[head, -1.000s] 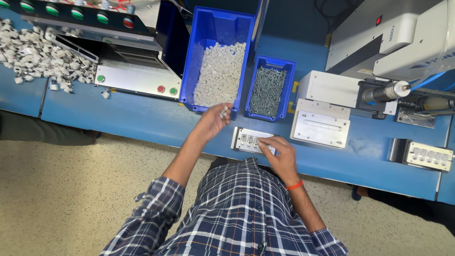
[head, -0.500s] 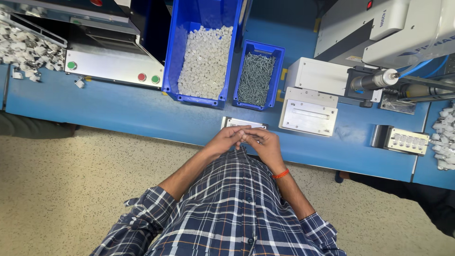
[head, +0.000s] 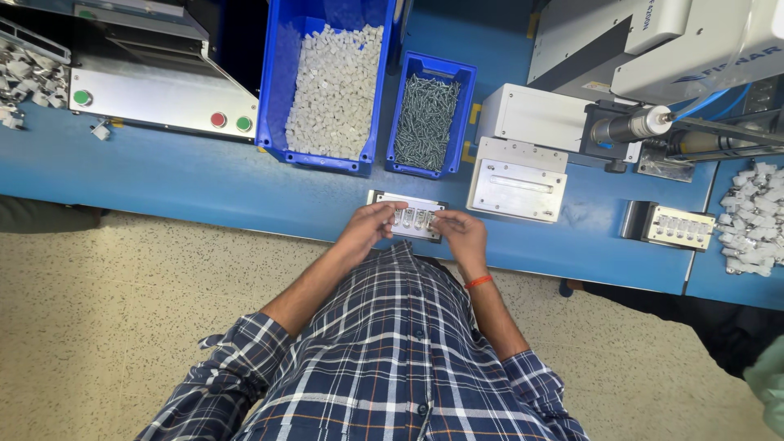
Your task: The person repeatedly picks small metal components from a blue bin and places them into a white tray, then picks white plastic pieces from another bin and places them into the same tray. The person continues this cycle, filling the tray with both types of parts.
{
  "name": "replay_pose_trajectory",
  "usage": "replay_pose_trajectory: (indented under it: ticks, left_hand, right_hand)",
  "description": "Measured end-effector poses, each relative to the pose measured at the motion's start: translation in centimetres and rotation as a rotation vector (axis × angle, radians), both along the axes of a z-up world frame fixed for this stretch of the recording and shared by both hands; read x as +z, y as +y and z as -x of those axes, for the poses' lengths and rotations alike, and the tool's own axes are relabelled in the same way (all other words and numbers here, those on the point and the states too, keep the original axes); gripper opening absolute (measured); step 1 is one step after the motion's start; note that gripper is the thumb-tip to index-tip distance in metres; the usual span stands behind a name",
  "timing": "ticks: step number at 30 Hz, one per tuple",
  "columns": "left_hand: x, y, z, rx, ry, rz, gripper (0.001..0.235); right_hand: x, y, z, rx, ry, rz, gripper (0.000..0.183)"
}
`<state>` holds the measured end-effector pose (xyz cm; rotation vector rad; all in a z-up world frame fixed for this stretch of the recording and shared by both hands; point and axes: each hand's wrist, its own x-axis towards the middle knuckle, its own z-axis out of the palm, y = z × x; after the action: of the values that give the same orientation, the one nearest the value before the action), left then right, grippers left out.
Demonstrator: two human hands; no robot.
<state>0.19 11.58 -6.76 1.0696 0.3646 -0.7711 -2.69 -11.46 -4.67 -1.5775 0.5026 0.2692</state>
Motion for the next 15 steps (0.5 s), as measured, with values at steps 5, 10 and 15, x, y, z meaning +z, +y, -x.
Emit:
replay_pose_trajectory:
  ticks: [5,10,15]
  left_hand:
    - [0.1,0.9,-0.2,0.027,0.047,-0.006,0.03]
    - [0.2,1.1,-0.3,0.057,0.061,0.027,0.029]
    - [0.0,1.4,-0.3,0.046,0.057,0.007,0.03]
  right_hand:
    - [-2.4,-1.5,0.2,-0.002,0.037,0.056,0.02]
    - [-3.4,-1.3,-0.4,-0.006,0.05,0.075,0.019]
    - [-4.0,-1.2,-0.7,0.041,0.057,0.178,0.019]
